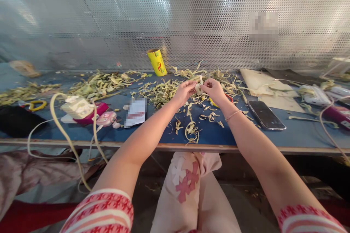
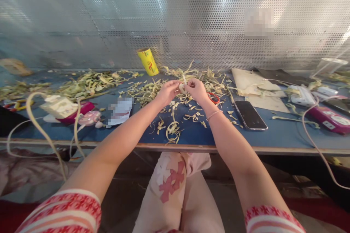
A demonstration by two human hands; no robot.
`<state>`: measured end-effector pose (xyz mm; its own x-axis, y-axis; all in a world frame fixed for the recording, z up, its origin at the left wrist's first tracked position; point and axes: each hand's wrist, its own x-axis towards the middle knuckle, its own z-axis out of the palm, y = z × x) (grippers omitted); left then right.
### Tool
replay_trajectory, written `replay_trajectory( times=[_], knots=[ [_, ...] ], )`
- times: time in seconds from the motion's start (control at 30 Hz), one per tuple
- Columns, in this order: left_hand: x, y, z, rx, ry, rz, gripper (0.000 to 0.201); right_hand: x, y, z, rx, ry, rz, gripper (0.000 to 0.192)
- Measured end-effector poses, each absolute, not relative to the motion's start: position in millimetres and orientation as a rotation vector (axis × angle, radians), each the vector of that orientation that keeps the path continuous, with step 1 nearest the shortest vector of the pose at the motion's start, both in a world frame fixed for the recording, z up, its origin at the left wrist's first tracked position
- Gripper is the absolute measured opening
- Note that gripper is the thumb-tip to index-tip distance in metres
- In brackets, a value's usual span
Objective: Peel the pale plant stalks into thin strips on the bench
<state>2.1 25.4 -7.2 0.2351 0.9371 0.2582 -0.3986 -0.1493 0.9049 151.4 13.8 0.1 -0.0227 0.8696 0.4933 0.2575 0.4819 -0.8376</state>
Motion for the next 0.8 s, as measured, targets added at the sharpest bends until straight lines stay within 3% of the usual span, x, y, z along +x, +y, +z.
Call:
replay_trajectory(
  times=[0.6, 0.8],
  knots=[
    [5.6, 30.6, -15.7, 1.318, 0.708, 1.415, 0.031, 152.4, 12.6, 0.6, -1.084, -1.582, 0.514, 0.017],
    [5.0, 24.9, -11.9, 1.304, 0.603, 1.37, 0.023, 152.7, 15.3, -1.5, -1.062, -1.554, 0.536, 0.013]
  ],
)
